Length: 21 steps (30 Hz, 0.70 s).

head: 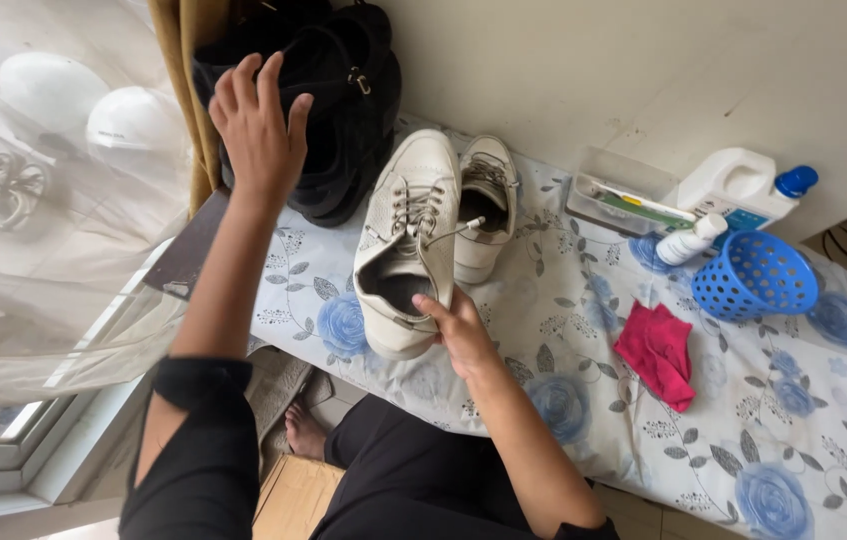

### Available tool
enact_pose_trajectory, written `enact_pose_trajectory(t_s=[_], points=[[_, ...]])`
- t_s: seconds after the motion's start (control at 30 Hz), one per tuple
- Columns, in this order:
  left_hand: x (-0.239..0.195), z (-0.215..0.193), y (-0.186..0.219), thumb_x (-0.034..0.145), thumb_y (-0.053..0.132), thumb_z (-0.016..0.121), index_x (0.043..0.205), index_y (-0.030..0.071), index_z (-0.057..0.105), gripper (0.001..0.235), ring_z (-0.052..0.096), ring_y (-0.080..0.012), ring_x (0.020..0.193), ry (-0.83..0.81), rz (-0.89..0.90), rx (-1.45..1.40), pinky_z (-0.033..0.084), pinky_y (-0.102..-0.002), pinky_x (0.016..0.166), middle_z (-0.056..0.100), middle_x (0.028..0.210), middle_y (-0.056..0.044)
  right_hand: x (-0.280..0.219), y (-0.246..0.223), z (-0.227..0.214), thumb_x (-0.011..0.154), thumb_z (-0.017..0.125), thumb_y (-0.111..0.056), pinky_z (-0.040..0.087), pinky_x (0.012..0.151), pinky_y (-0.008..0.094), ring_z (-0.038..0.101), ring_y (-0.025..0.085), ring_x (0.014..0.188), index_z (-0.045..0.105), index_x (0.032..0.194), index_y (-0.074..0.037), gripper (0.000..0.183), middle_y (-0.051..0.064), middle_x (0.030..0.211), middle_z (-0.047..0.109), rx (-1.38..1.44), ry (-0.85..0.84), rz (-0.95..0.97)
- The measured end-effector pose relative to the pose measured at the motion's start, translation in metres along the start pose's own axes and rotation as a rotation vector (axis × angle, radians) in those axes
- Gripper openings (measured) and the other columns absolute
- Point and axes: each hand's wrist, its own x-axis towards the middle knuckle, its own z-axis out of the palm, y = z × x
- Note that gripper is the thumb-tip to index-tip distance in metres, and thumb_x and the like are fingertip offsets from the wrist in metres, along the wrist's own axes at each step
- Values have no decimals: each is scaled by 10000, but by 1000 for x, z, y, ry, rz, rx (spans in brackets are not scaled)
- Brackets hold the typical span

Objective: The person scrubs a white sneaker with a green brush, focusing on the toe, sides, and heel. They rotate the shoe to access different areas and continue scrubbing the entire surface.

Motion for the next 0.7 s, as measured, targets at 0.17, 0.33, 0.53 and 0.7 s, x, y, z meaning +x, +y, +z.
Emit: enact_pose_trajectory(t_s=[0.17,0.33,0.53,0.7], points=[[-46,-87,97,885,181,546,1122,60,532,266,455,-367,1068,-173,-161,-897,321,-428,913,516,1100,-162,-6,2,-14,757,678,-174,568,543,381,659,219,683,550,1076,-8,382,109,778,607,132,163,-41],[-96,-124,160,624,268,787,1211,94,521,668,440,-439,1153,-481,-361,-1165,333,-516,963,463,1237,-220,-47,-15,-41,754,667,-151,569,616,463,660,298,741,579,1063,-5,353,197,840,641,221,218,-125],[-125,-99,216,578,259,812,1033,124,602,519,430,-382,1202,-625,-125,-1239,404,-480,943,408,1306,-192,-86,14,-112,791,610,-144,536,754,426,631,249,868,584,1059,-1,305,175,911,640,282,477,-226],[-161,-54,248,644,212,780,832,62,494,373,448,-405,1172,-687,-165,-1362,374,-478,970,384,1329,-216,-94,19,-135,794,636,-326,480,821,395,582,193,937,588,1098,16,460,135,983,624,40,645,-70]])
